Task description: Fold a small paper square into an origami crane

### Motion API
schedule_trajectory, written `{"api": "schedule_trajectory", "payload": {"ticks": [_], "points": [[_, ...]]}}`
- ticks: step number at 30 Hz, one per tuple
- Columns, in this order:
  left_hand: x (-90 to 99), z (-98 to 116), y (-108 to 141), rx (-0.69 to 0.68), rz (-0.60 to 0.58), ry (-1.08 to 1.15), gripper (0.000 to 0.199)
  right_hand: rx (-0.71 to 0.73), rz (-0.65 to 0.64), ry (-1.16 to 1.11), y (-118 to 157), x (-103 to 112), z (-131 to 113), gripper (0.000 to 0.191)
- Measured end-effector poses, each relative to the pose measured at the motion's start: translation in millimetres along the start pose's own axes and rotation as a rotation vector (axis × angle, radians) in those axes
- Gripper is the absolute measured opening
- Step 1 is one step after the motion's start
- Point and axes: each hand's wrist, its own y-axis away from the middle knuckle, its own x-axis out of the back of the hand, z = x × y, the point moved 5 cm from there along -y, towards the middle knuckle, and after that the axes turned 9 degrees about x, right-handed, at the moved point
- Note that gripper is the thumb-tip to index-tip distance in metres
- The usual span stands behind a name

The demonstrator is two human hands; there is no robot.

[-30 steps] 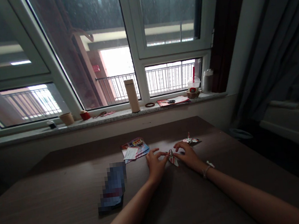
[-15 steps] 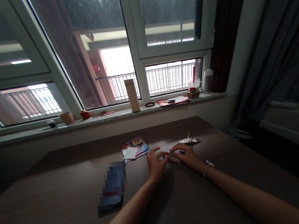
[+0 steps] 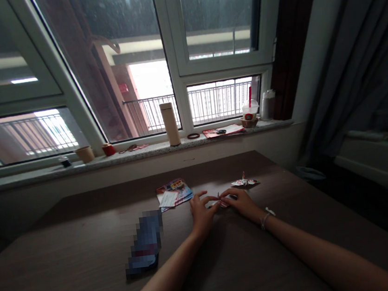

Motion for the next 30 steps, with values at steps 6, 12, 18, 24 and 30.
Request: {"api": "schedule_trajectory", "payload": {"ticks": [6, 12, 18, 24, 30], "points": [[0.8, 2, 1, -0.001, 0.002, -0.001, 0.01, -0.037, -0.024, -0.058, 0, -2, -2, 0.022], [-0.2, 2, 1, 0.016, -0.006, 0.007, 0.01, -0.024, -0.028, -0.066, 0, -2, -3, 0.024], [0.0, 2, 1, 0.012, -0.003, 0.01, 0.008, 0.014, -0.027, -0.021, 0, -1, -8, 0.024], [-0.8, 2, 0, 0.021, -0.018, -0.013, 0.009, 0.016, 0.008, 0.013, 0, 0, -10, 0.022], [-3.8, 0, -1, 0.012, -0.009, -0.029, 0.007, 0.026, 0.052, 0.023, 2, 1, -6, 0.018]]}}
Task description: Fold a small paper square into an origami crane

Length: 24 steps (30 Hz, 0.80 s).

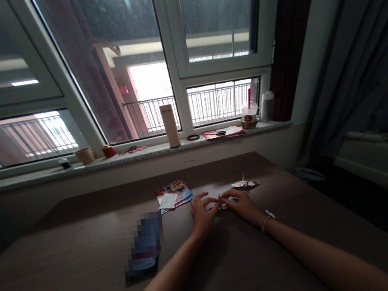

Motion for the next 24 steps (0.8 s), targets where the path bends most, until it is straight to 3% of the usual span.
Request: {"api": "schedule_trajectory", "payload": {"ticks": [8, 24], "points": [[-0.6, 0.5, -0.1, -0.005, 0.007, 0.011, 0.005, 0.08, 0.075, 0.075, 0.0, 0.9, -3.5, 0.013], [0.9, 0.1, 0.8, -0.022, 0.03, 0.03, 0.006, 0.052, 0.078, 0.07, 0.1, -0.3, -7.9, 0.01]]}}
